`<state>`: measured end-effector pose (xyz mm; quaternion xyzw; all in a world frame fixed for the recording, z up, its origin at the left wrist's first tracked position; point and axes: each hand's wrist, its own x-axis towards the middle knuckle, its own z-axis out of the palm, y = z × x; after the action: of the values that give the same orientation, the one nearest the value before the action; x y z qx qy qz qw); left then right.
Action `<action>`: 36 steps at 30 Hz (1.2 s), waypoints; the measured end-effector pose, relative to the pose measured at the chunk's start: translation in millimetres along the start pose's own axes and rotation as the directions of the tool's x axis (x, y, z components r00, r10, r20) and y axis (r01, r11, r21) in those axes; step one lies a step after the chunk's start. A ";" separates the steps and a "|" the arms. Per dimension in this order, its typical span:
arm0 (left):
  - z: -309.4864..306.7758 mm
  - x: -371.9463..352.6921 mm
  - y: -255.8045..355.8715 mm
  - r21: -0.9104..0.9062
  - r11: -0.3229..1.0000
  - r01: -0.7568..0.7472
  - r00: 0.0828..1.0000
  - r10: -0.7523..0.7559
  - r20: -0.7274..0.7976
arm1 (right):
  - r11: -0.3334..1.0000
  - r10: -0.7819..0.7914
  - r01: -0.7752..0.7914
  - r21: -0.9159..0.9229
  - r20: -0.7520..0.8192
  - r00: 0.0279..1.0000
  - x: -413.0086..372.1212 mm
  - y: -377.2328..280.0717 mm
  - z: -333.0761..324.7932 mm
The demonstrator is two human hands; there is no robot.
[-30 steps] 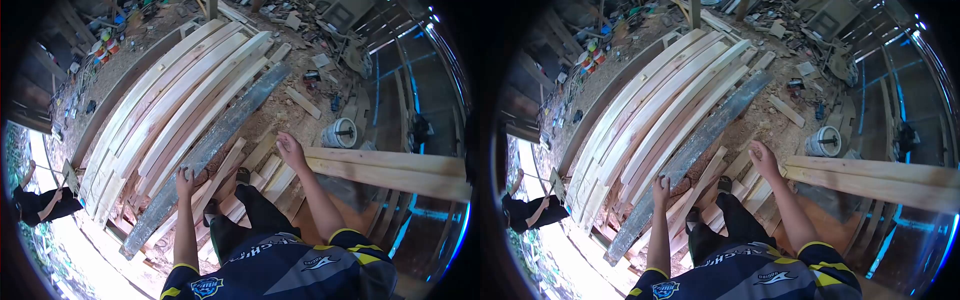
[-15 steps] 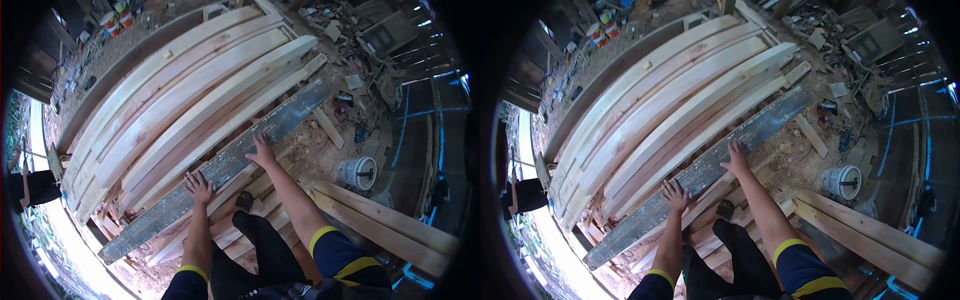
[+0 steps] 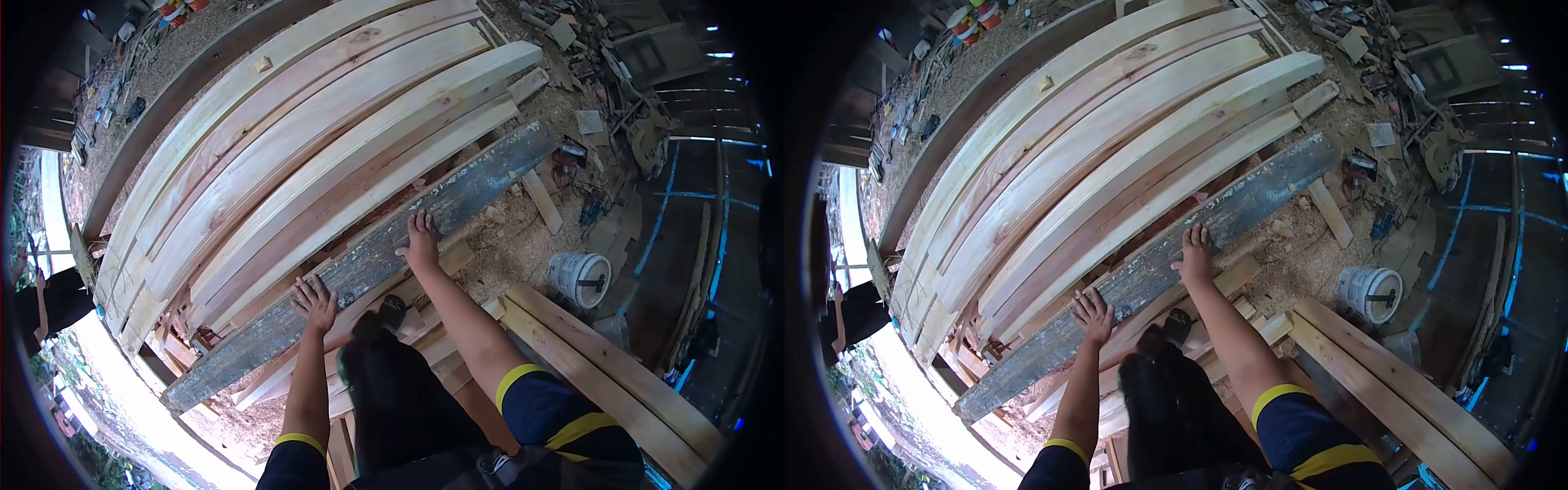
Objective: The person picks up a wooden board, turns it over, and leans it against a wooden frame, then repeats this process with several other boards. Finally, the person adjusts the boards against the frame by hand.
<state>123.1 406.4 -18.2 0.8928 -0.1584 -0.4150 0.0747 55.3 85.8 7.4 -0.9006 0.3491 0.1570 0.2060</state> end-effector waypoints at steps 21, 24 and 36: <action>0.6 -2.8 2.0 -0.058 0.998 0.026 0.998 -0.029 -0.050 | 0.981 -0.073 0.085 -0.173 0.073 0.995 2.5 -4.3 -10.7; 2.4 -0.8 3.8 -0.044 0.998 0.053 0.997 -0.056 -0.054 | 0.972 -0.099 0.120 -0.204 0.111 0.989 0.5 -2.8 -13.8; 8.6 0.3 12.7 0.009 0.993 0.121 0.986 -0.120 -0.116 | 0.891 -0.449 0.451 0.040 -0.051 0.892 102.9 41.5 -122.0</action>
<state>113.8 394.4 -20.5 0.9238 -0.1030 -0.3652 0.0511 116.2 -58.7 58.3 -0.9544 0.1390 0.0777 0.2524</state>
